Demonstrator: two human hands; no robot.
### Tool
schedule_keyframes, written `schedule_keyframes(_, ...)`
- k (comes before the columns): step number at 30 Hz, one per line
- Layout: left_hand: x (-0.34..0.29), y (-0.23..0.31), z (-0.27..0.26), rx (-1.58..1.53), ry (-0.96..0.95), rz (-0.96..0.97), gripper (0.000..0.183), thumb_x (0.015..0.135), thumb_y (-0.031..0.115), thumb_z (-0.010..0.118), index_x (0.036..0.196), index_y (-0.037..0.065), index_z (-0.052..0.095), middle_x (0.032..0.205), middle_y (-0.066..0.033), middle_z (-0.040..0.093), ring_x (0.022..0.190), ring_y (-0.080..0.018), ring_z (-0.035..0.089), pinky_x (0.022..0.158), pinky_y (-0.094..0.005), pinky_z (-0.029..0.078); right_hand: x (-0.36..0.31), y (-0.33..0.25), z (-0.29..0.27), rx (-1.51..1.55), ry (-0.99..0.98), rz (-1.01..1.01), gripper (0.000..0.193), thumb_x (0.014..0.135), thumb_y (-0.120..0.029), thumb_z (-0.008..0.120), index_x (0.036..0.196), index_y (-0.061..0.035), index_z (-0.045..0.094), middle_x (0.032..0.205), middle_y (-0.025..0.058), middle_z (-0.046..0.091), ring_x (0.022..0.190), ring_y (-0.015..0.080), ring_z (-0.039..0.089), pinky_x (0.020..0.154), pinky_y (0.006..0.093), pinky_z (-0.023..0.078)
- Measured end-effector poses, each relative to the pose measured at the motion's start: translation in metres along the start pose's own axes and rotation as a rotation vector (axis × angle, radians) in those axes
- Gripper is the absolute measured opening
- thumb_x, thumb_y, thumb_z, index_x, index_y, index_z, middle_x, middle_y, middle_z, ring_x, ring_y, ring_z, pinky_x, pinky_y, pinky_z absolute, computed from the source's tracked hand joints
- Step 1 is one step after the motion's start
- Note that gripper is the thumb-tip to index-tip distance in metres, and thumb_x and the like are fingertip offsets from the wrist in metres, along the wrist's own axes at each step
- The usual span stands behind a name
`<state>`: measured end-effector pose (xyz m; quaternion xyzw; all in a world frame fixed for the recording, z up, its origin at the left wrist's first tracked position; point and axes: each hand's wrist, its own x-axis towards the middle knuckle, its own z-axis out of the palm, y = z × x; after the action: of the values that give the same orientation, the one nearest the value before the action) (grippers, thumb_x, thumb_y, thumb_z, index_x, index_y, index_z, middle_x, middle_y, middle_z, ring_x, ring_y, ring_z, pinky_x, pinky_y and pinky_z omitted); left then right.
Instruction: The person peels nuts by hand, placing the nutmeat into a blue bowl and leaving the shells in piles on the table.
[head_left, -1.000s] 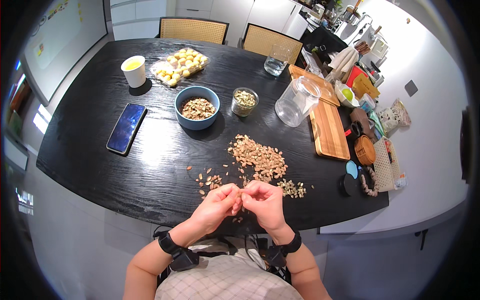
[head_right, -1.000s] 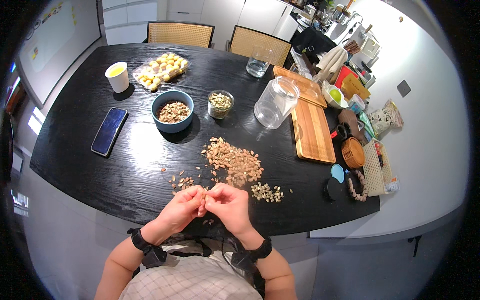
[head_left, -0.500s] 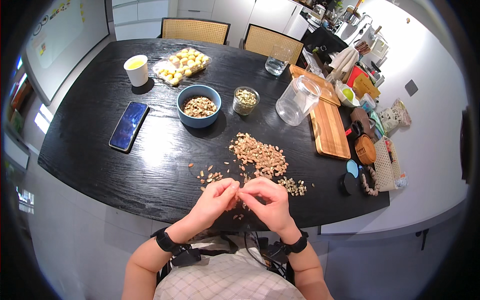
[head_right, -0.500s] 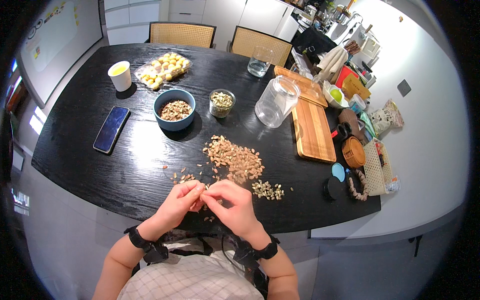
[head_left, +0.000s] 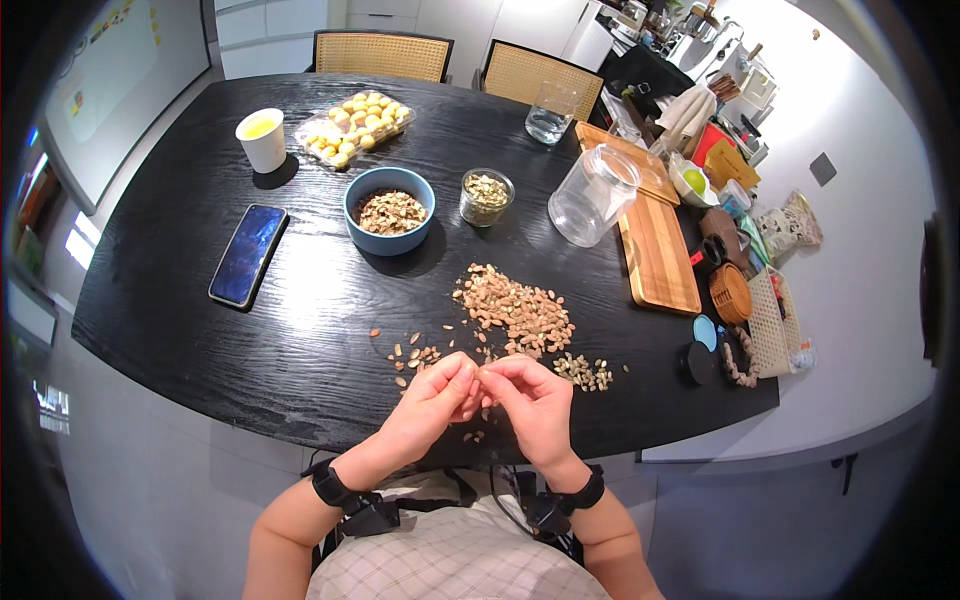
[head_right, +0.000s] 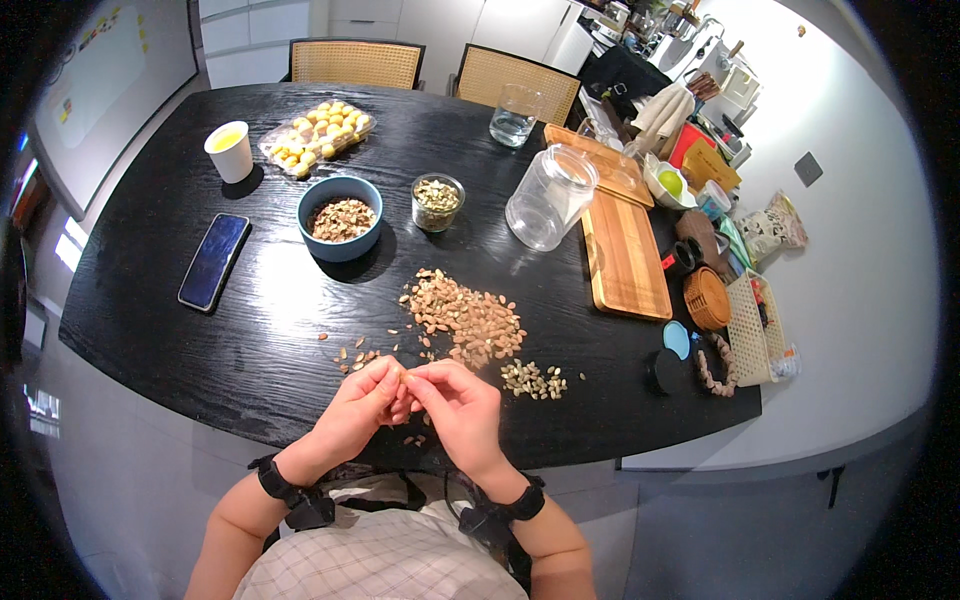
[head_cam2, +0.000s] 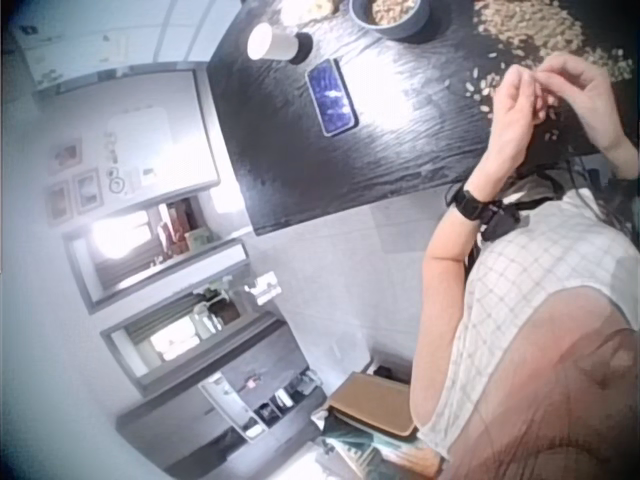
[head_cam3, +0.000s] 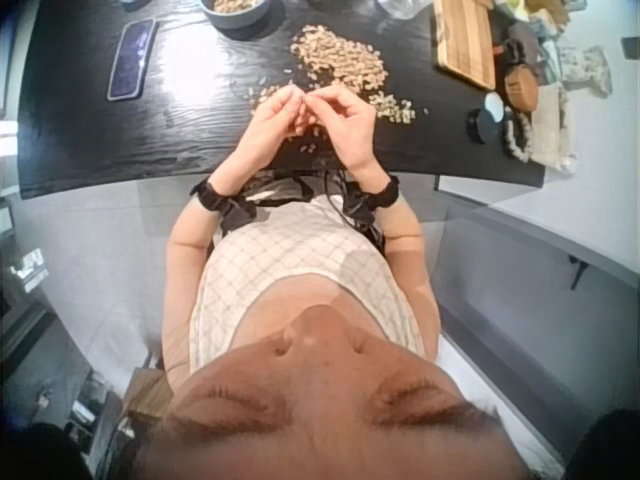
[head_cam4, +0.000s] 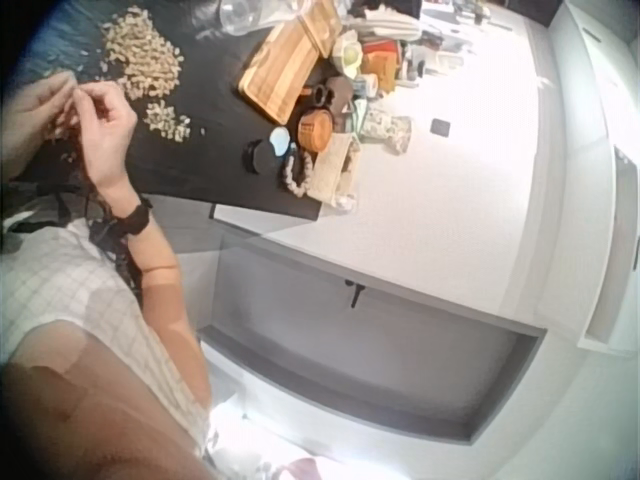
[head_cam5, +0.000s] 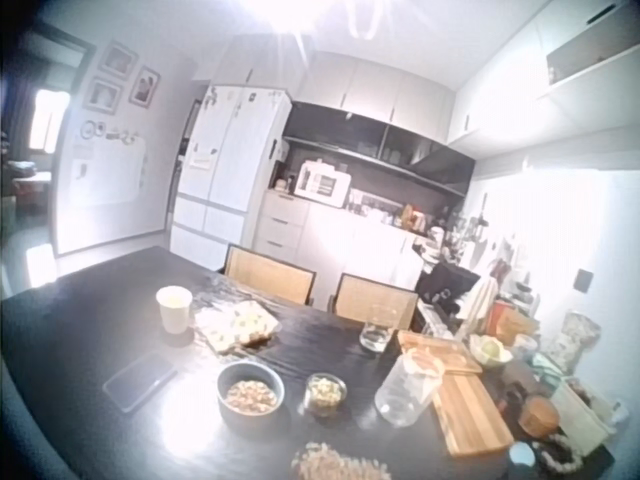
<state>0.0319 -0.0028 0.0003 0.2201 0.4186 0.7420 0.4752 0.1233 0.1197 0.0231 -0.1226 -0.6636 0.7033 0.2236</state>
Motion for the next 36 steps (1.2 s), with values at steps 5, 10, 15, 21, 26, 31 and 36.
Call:
schedule_keyframes(5,0.003,-0.003,-0.006,-0.192,-0.004,-0.035,0.030,0.101,0.029,0.043,0.080,0.008,0.045,0.077,-0.0028,0.050,0.063,-0.0084,0.040,0.058,-0.0224,0.034,0.004,0.007,0.000,0.155,-0.055,0.072,0.014,0.087,0.005,0.059,0.099,0.0053,0.066,0.090,0.0081,0.062,0.076,0.0110,0.059,0.068,0.0218,0.048)
schedule_keyframes(10,0.005,-0.004,-0.004,-0.191,0.003,-0.035,0.028,0.102,0.026,0.041,0.080,0.009,0.045,0.073,0.0006,0.046,0.063,-0.0076,0.039,0.056,-0.0214,0.033,0.007,0.012,-0.001,0.105,-0.061,0.002,0.013,0.087,0.005,0.059,0.098,0.0051,0.066,0.090,0.0081,0.062,0.077,0.0110,0.059,0.066,0.0216,0.047)
schedule_keyframes(15,0.006,-0.005,-0.005,-0.173,0.010,-0.016,0.027,0.102,0.026,0.039,0.081,0.010,0.044,0.073,0.0026,0.044,0.063,-0.0068,0.038,0.055,-0.0203,0.032,0.008,0.013,0.000,0.047,-0.051,-0.019,0.012,0.087,0.005,0.059,0.097,0.0056,0.066,0.090,0.0083,0.062,0.078,0.0113,0.059,0.066,0.0221,0.048)
schedule_keyframes(21,0.007,-0.006,-0.006,-0.171,0.036,-0.025,0.029,0.102,0.026,0.042,0.079,0.009,0.044,0.071,0.0011,0.044,0.064,-0.0086,0.040,0.059,-0.0230,0.034,0.010,0.011,0.001,0.006,-0.052,-0.066,0.010,0.087,0.007,0.059,0.094,0.0066,0.065,0.089,0.0089,0.062,0.079,0.0121,0.060,0.067,0.0226,0.050)
schedule_keyframes(26,0.008,-0.005,-0.005,-0.184,0.024,-0.027,0.029,0.102,0.026,0.041,0.079,0.008,0.044,0.071,0.0009,0.044,0.063,-0.0086,0.040,0.059,-0.0229,0.034,0.011,0.011,0.000,0.002,-0.054,-0.077,0.008,0.087,0.008,0.058,0.093,0.0069,0.064,0.089,0.0092,0.061,0.078,0.0123,0.060,0.067,0.0227,0.050)
schedule_keyframes(31,0.008,-0.007,-0.006,-0.112,0.038,0.010,0.029,0.102,0.026,0.041,0.079,0.008,0.044,0.071,0.0006,0.045,0.063,-0.0085,0.040,0.058,-0.0226,0.034,0.011,0.011,0.001,-0.008,-0.071,-0.097,0.008,0.087,0.008,0.057,0.092,0.0070,0.063,0.089,0.0090,0.061,0.079,0.0122,0.060,0.068,0.0229,0.050)
schedule_keyframes(36,0.008,-0.007,-0.006,-0.051,0.052,0.047,0.029,0.102,0.025,0.041,0.079,0.008,0.044,0.072,0.0006,0.045,0.063,-0.0085,0.041,0.057,-0.0225,0.035,0.011,0.013,0.002,0.076,-0.069,-0.052,0.006,0.088,0.006,0.057,0.091,0.0067,0.063,0.088,0.0084,0.060,0.079,0.0121,0.059,0.068,0.0230,0.050)
